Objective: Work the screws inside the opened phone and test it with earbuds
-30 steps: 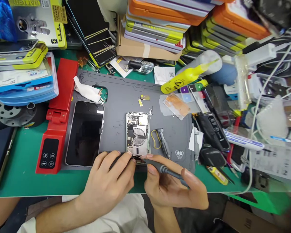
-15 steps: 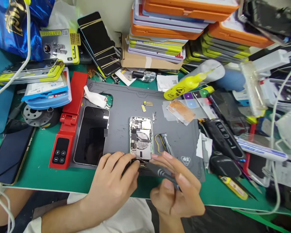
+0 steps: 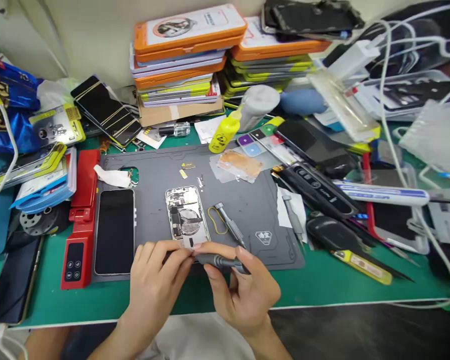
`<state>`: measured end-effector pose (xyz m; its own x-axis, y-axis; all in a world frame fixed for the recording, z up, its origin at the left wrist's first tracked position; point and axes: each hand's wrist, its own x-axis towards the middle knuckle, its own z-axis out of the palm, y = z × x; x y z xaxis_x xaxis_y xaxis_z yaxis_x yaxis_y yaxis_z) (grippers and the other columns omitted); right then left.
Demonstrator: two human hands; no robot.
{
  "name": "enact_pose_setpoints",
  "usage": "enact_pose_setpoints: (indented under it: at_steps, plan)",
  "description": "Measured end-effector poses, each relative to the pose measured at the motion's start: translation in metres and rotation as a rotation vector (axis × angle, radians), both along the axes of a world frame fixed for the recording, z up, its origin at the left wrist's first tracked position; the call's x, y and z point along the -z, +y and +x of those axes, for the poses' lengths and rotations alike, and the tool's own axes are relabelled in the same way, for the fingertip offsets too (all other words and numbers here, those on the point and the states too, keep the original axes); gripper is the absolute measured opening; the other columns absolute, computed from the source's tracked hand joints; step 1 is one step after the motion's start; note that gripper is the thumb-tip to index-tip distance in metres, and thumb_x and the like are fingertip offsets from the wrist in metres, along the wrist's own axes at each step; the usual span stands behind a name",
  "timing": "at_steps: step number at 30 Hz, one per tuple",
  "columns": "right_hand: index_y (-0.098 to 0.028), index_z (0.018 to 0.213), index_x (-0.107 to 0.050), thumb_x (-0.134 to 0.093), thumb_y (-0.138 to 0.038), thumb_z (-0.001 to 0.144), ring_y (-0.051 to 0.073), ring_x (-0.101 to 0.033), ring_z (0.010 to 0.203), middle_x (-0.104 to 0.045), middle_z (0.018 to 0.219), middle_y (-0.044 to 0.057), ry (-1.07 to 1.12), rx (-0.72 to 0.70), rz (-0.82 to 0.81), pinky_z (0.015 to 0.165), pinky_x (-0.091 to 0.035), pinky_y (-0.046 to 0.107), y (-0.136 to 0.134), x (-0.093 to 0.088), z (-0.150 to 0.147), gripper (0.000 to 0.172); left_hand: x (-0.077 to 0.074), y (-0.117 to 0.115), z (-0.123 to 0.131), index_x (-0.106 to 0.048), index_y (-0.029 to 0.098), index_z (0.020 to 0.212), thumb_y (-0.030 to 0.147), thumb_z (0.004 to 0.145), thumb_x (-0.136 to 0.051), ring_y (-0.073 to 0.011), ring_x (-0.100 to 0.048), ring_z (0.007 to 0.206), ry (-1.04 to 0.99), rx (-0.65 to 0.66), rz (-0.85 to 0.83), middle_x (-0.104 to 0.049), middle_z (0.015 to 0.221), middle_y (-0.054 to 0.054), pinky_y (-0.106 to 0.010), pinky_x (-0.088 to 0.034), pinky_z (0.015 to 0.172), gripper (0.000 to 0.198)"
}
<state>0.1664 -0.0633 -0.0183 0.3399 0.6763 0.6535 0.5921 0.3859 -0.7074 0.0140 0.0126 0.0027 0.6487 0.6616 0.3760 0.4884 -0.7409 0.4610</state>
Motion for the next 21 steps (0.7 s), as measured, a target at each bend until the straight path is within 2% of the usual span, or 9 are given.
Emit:
enact_pose_setpoints:
  at_steps: [2, 3, 6, 8, 12, 16, 21]
  plan:
    - [-0.018, 0.17, -0.033, -0.059, 0.011, 0.093, 0.019, -0.08, 0.101, -0.077, 0.113, 0.012, 0.086, -0.019, 0.001, 0.083, -0.072, 0.033, -0.002, -0.003, 0.003, 0.086, -0.002, 0.0, -0.001, -0.075, 0.023, 0.109, 0.017, 0.107, -0.069, -0.0151, -0.062, 0.09, -0.023, 0.021, -0.011, -0.077, 0.102, 0.001, -0.032, -0.043, 0.083, 0.009]
    - [-0.018, 0.17, -0.032, -0.059, 0.009, 0.094, 0.018, -0.08, 0.099, -0.077, 0.112, 0.011, 0.101, 0.015, 0.014, 0.083, -0.072, 0.033, -0.004, -0.003, 0.005, 0.085, -0.003, 0.001, -0.001, -0.076, 0.023, 0.109, 0.015, 0.105, -0.072, -0.0144, -0.063, 0.091, -0.035, 0.033, -0.011, -0.078, 0.102, 0.001, -0.031, -0.044, 0.084, 0.01]
    - [-0.018, 0.17, -0.035, -0.064, 0.005, 0.095, 0.016, -0.078, 0.091, -0.074, 0.109, 0.008, 0.032, 0.215, 0.074, 0.083, -0.072, 0.033, -0.01, -0.001, 0.014, 0.084, -0.006, 0.001, -0.002, -0.077, 0.023, 0.11, 0.01, 0.101, -0.077, -0.0123, -0.065, 0.09, -0.068, 0.067, -0.016, -0.079, 0.099, 0.002, -0.03, -0.045, 0.083, 0.016]
    - [-0.016, 0.169, -0.038, -0.067, 0.006, 0.093, 0.016, -0.078, 0.091, -0.074, 0.108, 0.009, -0.07, 0.284, 0.077, 0.082, -0.072, 0.032, -0.013, 0.001, 0.019, 0.084, -0.006, 0.002, -0.003, -0.077, 0.022, 0.11, 0.01, 0.1, -0.077, -0.0115, -0.066, 0.09, -0.088, 0.083, -0.033, -0.079, 0.098, 0.003, -0.029, -0.046, 0.084, 0.016]
    - [-0.014, 0.168, -0.038, -0.066, 0.007, 0.093, 0.017, -0.078, 0.093, -0.076, 0.105, 0.011, -0.187, 0.226, 0.017, 0.077, -0.072, 0.031, -0.013, 0.004, 0.023, 0.082, -0.005, 0.001, -0.005, -0.073, 0.021, 0.107, 0.017, 0.109, -0.065, -0.0127, -0.065, 0.088, -0.115, 0.092, -0.057, -0.079, 0.093, 0.001, -0.029, -0.048, 0.083, 0.009]
    - [-0.015, 0.166, -0.039, -0.065, 0.003, 0.097, 0.018, -0.078, 0.088, -0.077, 0.103, 0.011, -0.182, 0.213, -0.011, 0.077, -0.072, 0.032, -0.011, 0.004, 0.023, 0.077, -0.005, -0.001, -0.006, -0.056, 0.021, 0.086, 0.02, 0.116, -0.042, -0.0135, -0.056, 0.076, -0.141, 0.097, -0.126, -0.067, 0.077, 0.0, -0.031, -0.042, 0.074, 0.033]
    - [-0.014, 0.166, -0.039, -0.064, 0.004, 0.096, 0.017, -0.078, 0.09, -0.077, 0.106, 0.011, -0.176, 0.212, -0.024, 0.079, -0.072, 0.033, -0.011, 0.006, 0.022, 0.077, -0.005, 0.0, -0.007, -0.052, 0.023, 0.085, 0.015, 0.111, -0.047, -0.0146, -0.053, 0.071, -0.117, 0.113, -0.098, -0.061, 0.072, 0.002, -0.032, -0.041, 0.069, 0.028]
